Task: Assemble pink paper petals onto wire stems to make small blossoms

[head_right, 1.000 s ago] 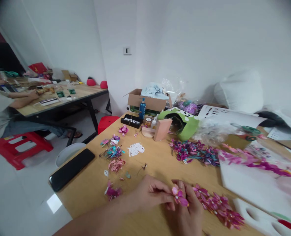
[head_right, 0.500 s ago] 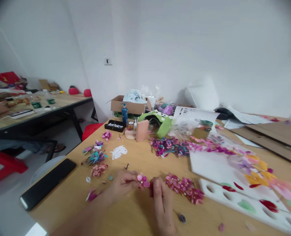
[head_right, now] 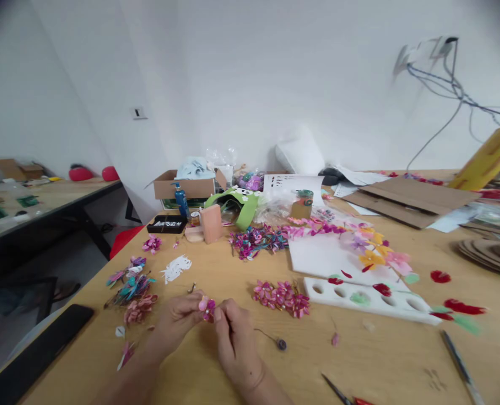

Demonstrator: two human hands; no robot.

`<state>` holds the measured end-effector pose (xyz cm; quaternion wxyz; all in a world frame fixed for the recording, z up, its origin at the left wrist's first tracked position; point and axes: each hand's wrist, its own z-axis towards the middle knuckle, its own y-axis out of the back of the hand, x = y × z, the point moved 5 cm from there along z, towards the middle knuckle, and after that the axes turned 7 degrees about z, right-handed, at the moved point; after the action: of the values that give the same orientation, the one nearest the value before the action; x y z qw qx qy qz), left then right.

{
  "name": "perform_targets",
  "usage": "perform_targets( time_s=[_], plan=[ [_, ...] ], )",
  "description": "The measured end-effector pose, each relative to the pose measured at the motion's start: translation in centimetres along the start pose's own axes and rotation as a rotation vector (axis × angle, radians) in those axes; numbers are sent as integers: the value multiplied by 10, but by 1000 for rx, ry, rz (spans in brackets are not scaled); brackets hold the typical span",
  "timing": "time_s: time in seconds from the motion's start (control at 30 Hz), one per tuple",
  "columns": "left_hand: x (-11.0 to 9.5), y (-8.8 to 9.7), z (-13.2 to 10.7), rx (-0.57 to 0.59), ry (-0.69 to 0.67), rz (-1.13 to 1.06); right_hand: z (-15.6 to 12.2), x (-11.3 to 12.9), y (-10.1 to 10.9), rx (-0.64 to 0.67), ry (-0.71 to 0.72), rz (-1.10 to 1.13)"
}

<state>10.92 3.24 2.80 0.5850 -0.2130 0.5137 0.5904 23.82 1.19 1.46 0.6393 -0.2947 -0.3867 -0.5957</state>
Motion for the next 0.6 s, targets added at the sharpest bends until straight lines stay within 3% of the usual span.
perform_targets(
  time_s=[0.3,0.6],
  plan=[
    [-8,1,-2,-117,-95,184,6,-3,-1,-87,-112,20],
    [-7,-1,-6,-137,-127,274,5,-8,-8,-95,-246,215]
  ],
)
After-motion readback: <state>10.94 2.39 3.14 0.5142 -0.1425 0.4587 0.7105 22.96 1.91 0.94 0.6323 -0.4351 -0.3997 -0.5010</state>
